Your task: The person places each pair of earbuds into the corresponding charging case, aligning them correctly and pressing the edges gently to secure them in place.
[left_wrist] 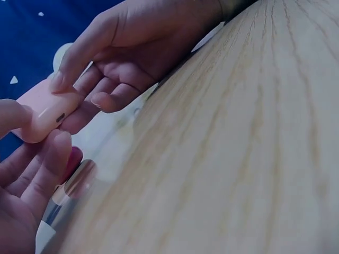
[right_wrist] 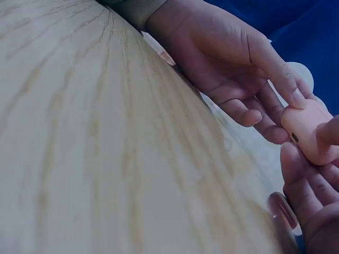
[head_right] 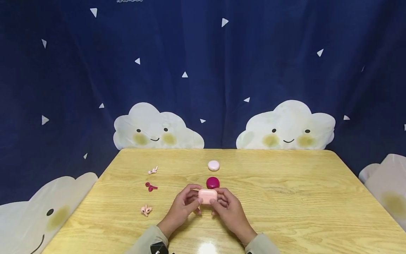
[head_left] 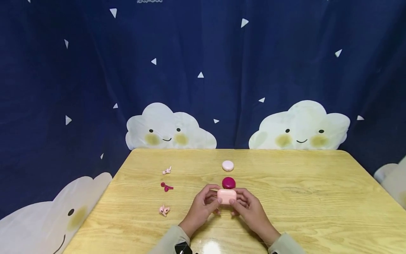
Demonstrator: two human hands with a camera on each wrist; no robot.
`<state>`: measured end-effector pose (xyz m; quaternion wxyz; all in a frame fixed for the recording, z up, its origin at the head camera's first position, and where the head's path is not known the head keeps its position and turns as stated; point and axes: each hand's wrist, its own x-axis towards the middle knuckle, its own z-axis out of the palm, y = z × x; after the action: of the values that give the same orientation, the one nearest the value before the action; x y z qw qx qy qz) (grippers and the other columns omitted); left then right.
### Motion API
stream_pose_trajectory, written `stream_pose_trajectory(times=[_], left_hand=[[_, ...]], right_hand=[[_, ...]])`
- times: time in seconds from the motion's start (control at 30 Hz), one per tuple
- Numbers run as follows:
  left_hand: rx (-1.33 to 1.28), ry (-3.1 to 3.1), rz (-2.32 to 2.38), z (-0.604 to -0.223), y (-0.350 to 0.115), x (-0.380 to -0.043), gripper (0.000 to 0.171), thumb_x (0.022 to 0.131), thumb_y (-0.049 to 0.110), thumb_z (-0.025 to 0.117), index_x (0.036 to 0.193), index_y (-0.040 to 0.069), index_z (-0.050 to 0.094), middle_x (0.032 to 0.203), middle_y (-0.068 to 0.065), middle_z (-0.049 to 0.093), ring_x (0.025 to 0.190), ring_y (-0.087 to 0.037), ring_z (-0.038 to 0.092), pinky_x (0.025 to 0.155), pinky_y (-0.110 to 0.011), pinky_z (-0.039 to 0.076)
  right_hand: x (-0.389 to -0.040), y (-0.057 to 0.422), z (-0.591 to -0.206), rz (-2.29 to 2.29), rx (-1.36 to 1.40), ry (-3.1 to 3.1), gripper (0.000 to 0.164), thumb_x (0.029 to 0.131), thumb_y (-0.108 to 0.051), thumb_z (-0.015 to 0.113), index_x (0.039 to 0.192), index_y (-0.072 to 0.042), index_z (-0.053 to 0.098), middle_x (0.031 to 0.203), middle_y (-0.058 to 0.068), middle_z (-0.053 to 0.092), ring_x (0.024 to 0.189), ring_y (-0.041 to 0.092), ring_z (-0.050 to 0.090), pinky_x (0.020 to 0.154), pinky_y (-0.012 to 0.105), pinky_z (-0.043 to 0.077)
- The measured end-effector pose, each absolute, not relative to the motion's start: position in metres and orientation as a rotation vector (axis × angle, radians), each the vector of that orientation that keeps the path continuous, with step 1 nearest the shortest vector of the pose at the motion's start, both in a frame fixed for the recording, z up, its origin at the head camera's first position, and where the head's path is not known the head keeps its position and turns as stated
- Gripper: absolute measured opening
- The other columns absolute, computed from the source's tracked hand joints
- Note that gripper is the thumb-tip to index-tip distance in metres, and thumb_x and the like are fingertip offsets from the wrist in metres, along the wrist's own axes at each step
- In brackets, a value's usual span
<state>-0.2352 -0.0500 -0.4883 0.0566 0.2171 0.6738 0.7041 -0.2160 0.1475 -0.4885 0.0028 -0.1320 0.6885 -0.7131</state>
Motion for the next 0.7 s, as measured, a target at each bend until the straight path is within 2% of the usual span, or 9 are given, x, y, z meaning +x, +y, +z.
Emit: stream_pose_trajectory(times=[0.2,0.5,0.7], left_hand=[[0.601,2.014,2.166,-0.486,-0.0518,-0.2364,0.04,0.092,0.009,0.065,0.129,0.001,0.053,0.106,-0.019,0.064,0.087,-0.031,0.064,0.067,-0.042,0.057],[0.567,1.934,2.218,-0.4873,-0.0509,-0.2354,0.046,0.09,0.008,0.067,0.131,-0.001,0.048,0.106,-0.017,0.063,0.085,-0.026,0.063,0.067,-0.036,0.057],[0.625,1.966,2.231,-0.4877,-0.0496,-0.2351,0.032,0.091,0.008,0.065,0.119,0.003,0.051,0.111,-0.019,0.06,0.09,-0.023,0.062,0.065,-0.037,0.057]], right_hand=[[-0.2158,0.1489,-0.4865,-2.318,-0.567,2.051,0.051,0.093,-0.007,0.063,0.137,0.004,0.039,0.108,0.033,0.062,0.089,0.036,0.067,0.065,0.042,0.057],[-0.2124,0.1498,-0.4872,-2.321,-0.551,2.051,0.036,0.095,-0.009,0.06,0.129,0.001,0.052,0.111,0.032,0.06,0.09,0.037,0.067,0.067,0.043,0.057],[-0.2135,0.1508,-0.4884,-2.301,-0.621,2.053,0.03,0.097,-0.008,0.057,0.124,0.003,0.052,0.107,0.032,0.06,0.09,0.036,0.067,0.066,0.043,0.057]])
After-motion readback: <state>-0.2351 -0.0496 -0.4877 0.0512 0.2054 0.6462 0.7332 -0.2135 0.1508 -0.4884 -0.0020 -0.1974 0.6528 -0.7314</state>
